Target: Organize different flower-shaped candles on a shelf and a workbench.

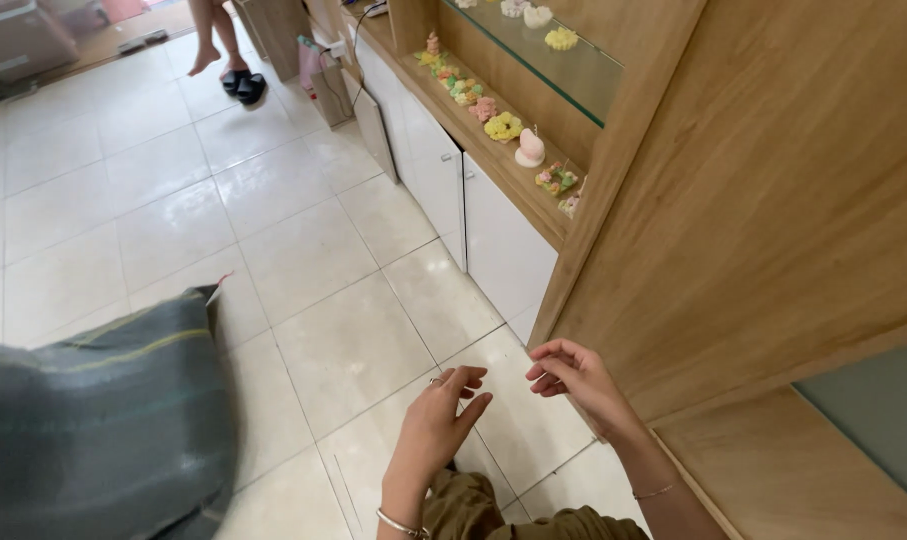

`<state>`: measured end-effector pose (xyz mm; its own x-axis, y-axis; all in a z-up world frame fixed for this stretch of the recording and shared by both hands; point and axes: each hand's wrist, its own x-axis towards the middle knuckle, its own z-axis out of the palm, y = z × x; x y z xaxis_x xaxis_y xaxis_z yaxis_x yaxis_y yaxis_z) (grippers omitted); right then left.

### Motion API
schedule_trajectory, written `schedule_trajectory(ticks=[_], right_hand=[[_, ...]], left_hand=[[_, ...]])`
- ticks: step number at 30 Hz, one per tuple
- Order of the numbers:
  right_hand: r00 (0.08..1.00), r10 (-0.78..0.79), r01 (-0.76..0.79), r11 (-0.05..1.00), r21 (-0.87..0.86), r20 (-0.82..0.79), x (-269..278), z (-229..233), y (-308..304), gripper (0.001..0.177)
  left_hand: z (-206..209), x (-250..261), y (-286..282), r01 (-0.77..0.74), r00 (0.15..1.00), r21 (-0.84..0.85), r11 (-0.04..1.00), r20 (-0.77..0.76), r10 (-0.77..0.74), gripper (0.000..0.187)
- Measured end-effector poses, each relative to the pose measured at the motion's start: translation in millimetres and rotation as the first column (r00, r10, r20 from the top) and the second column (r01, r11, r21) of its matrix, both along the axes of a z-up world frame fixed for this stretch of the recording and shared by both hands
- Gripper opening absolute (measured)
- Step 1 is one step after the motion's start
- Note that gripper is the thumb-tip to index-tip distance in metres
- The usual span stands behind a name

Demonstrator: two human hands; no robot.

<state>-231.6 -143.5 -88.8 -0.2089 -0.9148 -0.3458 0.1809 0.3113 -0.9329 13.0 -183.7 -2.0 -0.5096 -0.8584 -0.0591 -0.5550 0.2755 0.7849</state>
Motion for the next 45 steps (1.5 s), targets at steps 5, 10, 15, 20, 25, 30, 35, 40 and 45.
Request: schedule_trajectory(ticks=[5, 10, 15, 20, 25, 30, 35, 40, 45], right_hand=[[0.992, -0.114, 0.116, 0.992, -0.042, 0.048, 21, 20, -82, 0.019], [0.984, -0.16, 0.166, 0.983, -0.075, 0.08, 38, 34, -151, 0.019], [0.956, -0.233, 0.246, 0.968, -0.054, 0.179, 25, 35, -196, 0.018], [0.887, -0.326, 0.367, 0.928, -0.071, 0.326, -24, 14, -250, 0.016], [0.825, -0.345, 0.454, 0.876, -0.162, 0.447, -75, 13, -324, 0.018], [0.793, -0.32, 0.494, 0.835, -0.241, 0.518, -110, 21, -379, 0.027], [0.73, -0.333, 0.54, 0.816, -0.206, 0.597, -123, 42, -408, 0.037], [0.648, -0.341, 0.602, 0.777, -0.184, 0.68, -120, 57, -415, 0.045], [0.47, -0.303, 0.675, 0.729, -0.116, 0.829, -125, 71, -428, 0.055]], left_hand=[[28, 3, -101, 0.141, 0.989, -0.065, 0.988, -0.04, -0.144, 0.028], [30, 7, -187, 0.216, 0.974, -0.067, 0.974, -0.055, -0.22, 0.029], [23, -12, -259, 0.254, 0.96, -0.062, 0.965, -0.102, -0.259, 0.029], [26, -53, -331, 0.308, 0.935, -0.141, 0.941, -0.14, -0.327, 0.031], [32, -108, -410, 0.332, 0.924, -0.193, 0.923, -0.129, -0.36, 0.033], [45, -169, -477, 0.389, 0.89, -0.279, 0.878, -0.133, -0.436, 0.037], [40, -240, -527, 0.411, 0.836, -0.443, 0.797, -0.164, -0.523, 0.039], [30, -301, -556, 0.491, 0.753, -0.524, 0.696, -0.146, -0.641, 0.043], [27, -355, -588, 0.501, 0.657, -0.715, 0.487, -0.051, -0.752, 0.058]])
